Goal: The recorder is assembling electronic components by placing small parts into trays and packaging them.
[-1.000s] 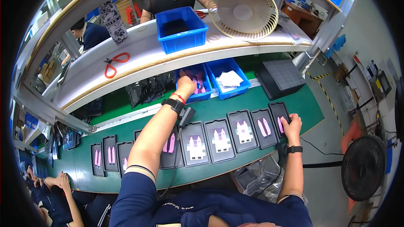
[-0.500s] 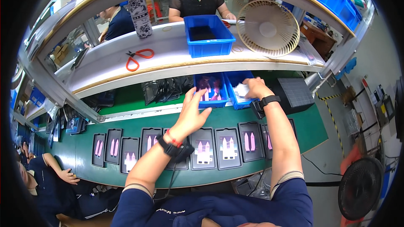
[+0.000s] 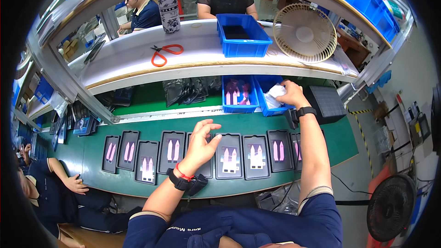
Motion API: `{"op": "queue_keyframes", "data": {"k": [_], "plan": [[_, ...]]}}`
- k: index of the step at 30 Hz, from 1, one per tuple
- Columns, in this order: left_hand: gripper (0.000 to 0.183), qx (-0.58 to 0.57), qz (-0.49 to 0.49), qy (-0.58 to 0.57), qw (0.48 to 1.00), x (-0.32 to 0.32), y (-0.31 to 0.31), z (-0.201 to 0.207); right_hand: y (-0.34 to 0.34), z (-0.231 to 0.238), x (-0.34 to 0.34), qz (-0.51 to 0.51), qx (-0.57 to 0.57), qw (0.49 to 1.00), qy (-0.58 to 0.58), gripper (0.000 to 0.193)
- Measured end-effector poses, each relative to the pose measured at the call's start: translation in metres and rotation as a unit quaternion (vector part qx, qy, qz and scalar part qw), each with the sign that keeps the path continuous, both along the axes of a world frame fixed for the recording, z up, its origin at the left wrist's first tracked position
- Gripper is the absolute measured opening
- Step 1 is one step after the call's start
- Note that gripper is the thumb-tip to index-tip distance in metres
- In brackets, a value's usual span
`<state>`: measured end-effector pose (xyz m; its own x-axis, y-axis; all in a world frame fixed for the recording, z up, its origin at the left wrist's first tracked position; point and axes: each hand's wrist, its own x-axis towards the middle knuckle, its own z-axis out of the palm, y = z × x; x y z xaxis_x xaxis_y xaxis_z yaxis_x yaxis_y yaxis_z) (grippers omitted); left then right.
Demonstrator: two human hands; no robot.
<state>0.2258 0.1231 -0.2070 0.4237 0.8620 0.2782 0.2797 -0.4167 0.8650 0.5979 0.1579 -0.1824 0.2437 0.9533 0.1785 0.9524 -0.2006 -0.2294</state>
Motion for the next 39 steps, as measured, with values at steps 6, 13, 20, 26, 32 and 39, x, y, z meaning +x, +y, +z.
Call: {"op": "queue_keyframes", "data": {"k": [6, 13, 20, 26, 32, 39], "plan": [[0.048, -0.423, -0.169, -0.357, 0.816, 0.035, -0.009, -0.021, -0.046, 0.02, -0.109, 0.143, 0.087, 0.929, 0.331, 0.053], [0.047, -0.505, -0.26, -0.52, 0.638, 0.009, -0.008, -0.036, -0.052, -0.011, -0.201, 0.197, 0.024, 0.845, 0.496, 0.054], [0.043, -0.481, -0.13, -0.472, 0.727, -0.083, -0.021, -0.031, -0.029, -0.015, -0.26, 0.218, -0.107, 0.724, 0.645, 0.024], [0.045, -0.397, -0.043, -0.54, 0.741, -0.169, -0.036, -0.043, -0.014, -0.009, -0.342, 0.29, -0.175, 0.727, 0.597, 0.034], [0.042, -0.266, 0.161, -0.578, 0.755, -0.274, -0.065, -0.053, 0.019, -0.016, -0.457, 0.259, -0.175, 0.746, 0.588, 0.022], [0.041, -0.213, 0.306, -0.54, 0.754, -0.316, -0.074, -0.06, 0.047, -0.066, -0.564, 0.273, -0.039, 0.858, 0.434, 0.027]]}}
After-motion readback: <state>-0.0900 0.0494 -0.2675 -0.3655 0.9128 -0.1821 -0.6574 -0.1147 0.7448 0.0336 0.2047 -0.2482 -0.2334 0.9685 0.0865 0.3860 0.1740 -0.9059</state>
